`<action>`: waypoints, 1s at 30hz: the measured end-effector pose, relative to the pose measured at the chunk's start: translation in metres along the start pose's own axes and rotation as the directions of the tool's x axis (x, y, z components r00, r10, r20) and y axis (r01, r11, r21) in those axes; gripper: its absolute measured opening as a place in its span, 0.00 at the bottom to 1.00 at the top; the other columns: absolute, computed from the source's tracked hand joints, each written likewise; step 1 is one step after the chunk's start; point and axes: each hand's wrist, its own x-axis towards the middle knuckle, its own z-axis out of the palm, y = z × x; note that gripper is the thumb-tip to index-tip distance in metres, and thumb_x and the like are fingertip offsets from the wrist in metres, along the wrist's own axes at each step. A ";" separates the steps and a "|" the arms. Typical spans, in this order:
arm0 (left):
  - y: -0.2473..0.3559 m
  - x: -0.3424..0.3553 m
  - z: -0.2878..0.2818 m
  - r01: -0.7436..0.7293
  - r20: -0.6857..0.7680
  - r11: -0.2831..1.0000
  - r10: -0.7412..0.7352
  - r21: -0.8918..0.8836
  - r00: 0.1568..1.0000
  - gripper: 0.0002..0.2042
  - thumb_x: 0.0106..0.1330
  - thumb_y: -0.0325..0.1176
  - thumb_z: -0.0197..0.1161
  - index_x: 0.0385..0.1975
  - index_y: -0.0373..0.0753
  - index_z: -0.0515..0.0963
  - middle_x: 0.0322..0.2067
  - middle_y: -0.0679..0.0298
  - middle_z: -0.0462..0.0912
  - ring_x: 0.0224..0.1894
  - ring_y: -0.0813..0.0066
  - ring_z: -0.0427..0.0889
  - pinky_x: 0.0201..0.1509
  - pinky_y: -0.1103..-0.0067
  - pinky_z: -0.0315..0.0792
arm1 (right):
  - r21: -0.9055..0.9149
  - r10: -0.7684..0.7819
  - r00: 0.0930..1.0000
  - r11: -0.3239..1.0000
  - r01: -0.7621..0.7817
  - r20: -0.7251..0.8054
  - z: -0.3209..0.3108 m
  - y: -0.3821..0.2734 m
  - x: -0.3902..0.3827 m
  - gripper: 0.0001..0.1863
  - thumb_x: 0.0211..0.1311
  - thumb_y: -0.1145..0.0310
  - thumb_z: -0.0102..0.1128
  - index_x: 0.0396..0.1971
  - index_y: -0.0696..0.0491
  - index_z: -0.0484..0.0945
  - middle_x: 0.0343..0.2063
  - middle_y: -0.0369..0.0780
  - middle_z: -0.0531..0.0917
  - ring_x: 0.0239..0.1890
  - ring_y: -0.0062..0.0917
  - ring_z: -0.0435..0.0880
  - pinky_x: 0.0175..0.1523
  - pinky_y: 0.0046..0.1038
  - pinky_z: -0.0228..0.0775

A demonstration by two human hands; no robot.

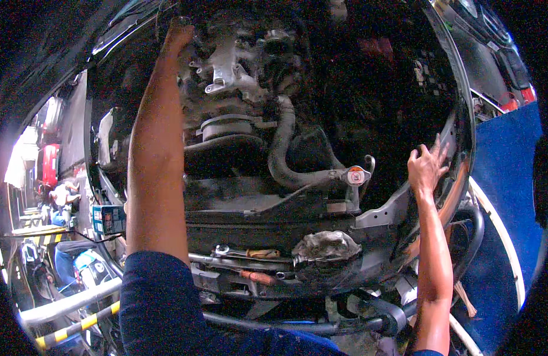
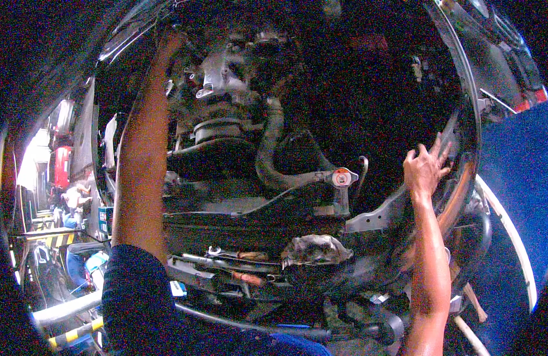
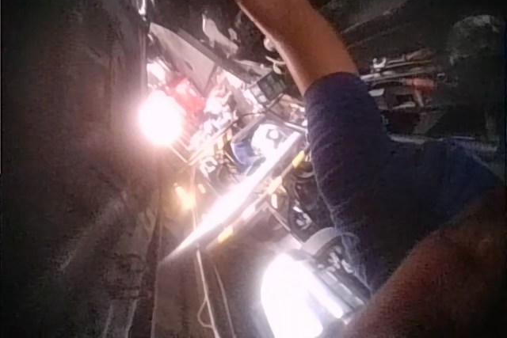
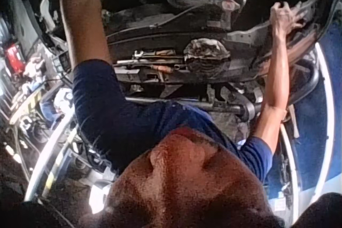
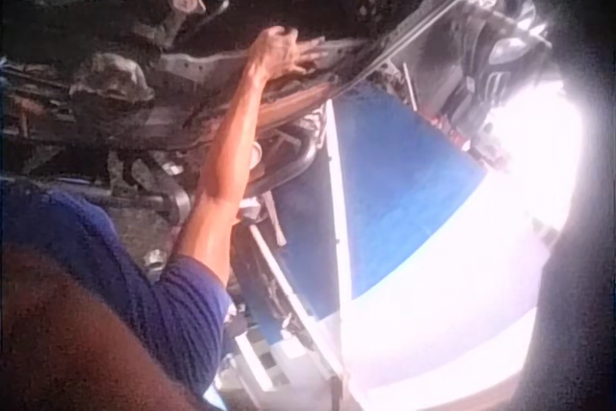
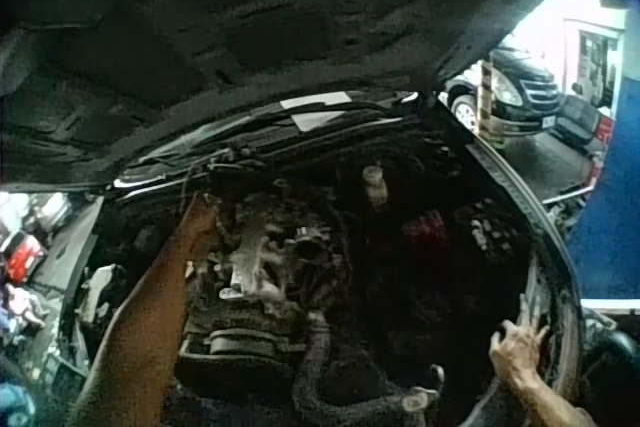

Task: Replacing or repairing components within the engine bay of a vehicle.

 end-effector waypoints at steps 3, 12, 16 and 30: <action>-0.006 0.000 0.008 0.391 0.251 0.793 -0.305 -0.466 0.918 0.32 0.67 0.60 0.54 0.57 0.37 0.76 0.55 0.46 0.79 0.56 0.45 0.79 0.62 0.57 0.72 | -0.013 -0.017 1.000 1.000 0.017 0.007 0.000 0.001 -0.001 0.19 0.66 0.57 0.53 0.50 0.48 0.83 0.75 0.41 0.55 0.78 0.44 0.42 0.69 0.71 0.45; -0.006 -0.002 0.011 0.399 0.196 0.792 -0.348 -0.462 0.917 0.38 0.65 0.60 0.59 0.64 0.33 0.67 0.59 0.42 0.75 0.60 0.41 0.76 0.63 0.56 0.71 | -0.007 -0.036 0.999 0.999 0.036 -0.034 0.001 0.000 0.000 0.17 0.65 0.57 0.55 0.47 0.49 0.84 0.74 0.42 0.56 0.78 0.43 0.43 0.69 0.71 0.45; -0.008 -0.007 0.019 0.451 0.155 0.868 -0.426 -0.207 0.891 0.38 0.66 0.60 0.57 0.64 0.32 0.66 0.60 0.42 0.74 0.61 0.41 0.75 0.65 0.56 0.69 | 0.010 -0.035 0.999 0.999 0.035 -0.032 0.000 0.000 -0.001 0.16 0.65 0.58 0.54 0.44 0.50 0.84 0.74 0.42 0.56 0.78 0.45 0.43 0.68 0.72 0.46; 0.003 -0.004 -0.009 0.329 0.193 0.602 -0.281 -0.728 0.940 0.38 0.66 0.64 0.55 0.58 0.31 0.73 0.54 0.41 0.78 0.58 0.41 0.77 0.63 0.56 0.71 | -0.005 -0.016 1.000 1.000 0.016 0.006 -0.002 -0.001 -0.001 0.16 0.67 0.58 0.54 0.47 0.48 0.83 0.75 0.38 0.55 0.78 0.41 0.41 0.69 0.71 0.43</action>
